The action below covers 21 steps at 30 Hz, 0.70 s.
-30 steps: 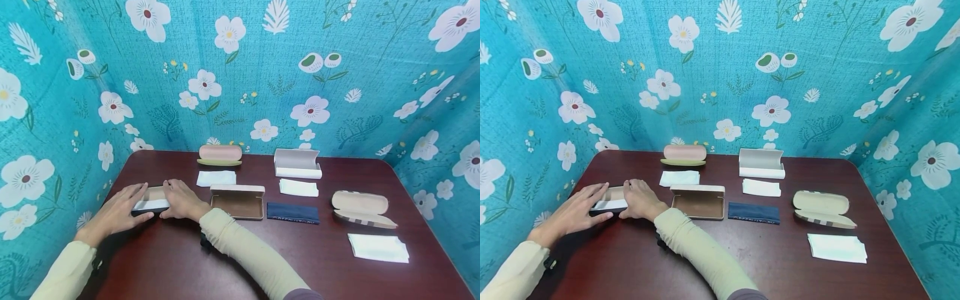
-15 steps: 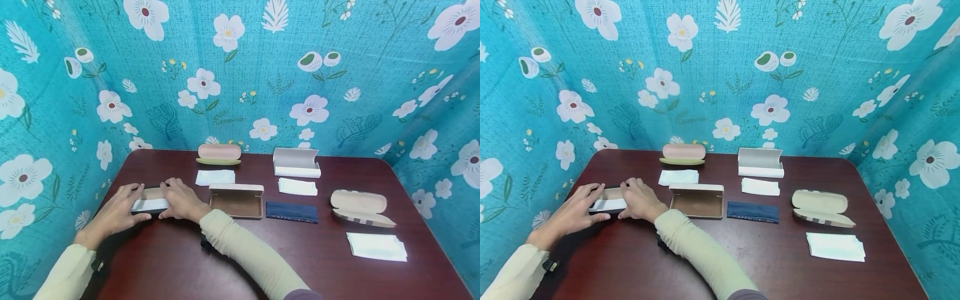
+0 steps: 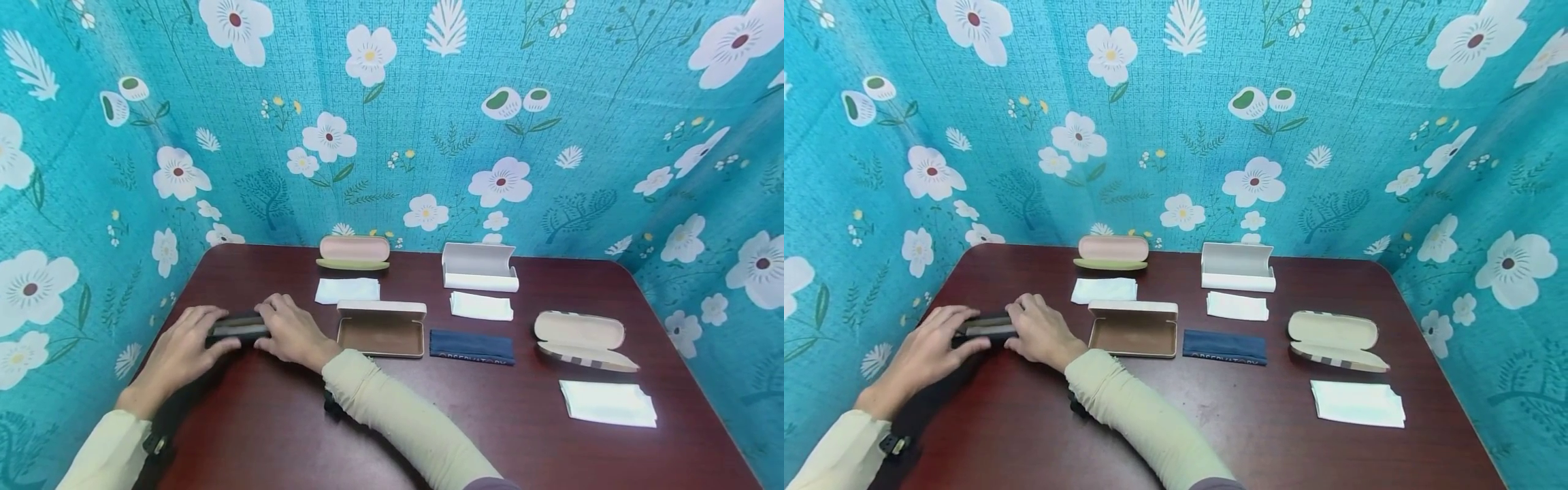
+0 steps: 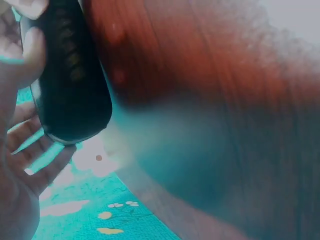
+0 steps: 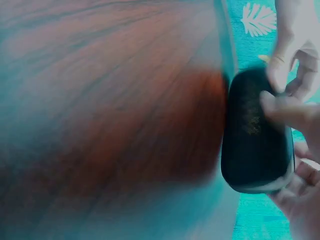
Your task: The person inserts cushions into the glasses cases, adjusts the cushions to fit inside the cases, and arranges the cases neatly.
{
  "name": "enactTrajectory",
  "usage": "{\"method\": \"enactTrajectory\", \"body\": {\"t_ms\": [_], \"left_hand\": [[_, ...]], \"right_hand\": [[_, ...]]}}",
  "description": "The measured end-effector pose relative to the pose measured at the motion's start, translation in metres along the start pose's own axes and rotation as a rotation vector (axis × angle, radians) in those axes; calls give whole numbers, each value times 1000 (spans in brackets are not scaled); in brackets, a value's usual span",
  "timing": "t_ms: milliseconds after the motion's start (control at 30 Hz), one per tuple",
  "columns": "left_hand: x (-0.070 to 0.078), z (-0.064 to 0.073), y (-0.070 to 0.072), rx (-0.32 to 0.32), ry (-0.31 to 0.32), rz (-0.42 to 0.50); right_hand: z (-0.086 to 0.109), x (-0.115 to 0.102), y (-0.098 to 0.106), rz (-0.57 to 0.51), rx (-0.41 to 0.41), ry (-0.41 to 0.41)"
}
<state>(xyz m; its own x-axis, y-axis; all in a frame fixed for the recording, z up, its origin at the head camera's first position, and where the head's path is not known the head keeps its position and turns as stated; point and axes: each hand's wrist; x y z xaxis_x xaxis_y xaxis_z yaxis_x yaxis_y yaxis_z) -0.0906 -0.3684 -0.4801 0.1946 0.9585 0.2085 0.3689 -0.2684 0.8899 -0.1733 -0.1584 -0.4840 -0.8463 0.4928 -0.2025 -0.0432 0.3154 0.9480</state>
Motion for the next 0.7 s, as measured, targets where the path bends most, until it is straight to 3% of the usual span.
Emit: {"method": "enactTrajectory", "body": {"t_ms": [167, 367, 700], "left_hand": [[-2, 5, 0, 76, -49, -2], [-1, 9, 2, 83, -43, -20], [3, 18, 6, 76, -9, -25]], "right_hand": [[4, -1, 0, -23, 60, 48], [5, -5, 0, 22, 80, 75], [8, -14, -11, 193, 173, 183]]}}
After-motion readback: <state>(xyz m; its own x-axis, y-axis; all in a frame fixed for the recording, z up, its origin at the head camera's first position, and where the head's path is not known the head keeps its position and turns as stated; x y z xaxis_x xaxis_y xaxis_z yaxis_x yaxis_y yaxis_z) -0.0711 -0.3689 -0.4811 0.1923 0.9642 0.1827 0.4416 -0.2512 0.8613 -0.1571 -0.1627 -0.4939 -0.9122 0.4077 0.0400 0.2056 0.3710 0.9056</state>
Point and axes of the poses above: each hand's wrist, its own z-axis away from the middle knuckle, its own y-axis out of the back of the hand, x = y × z, and after that the axes turned 6 degrees about y, right-handed
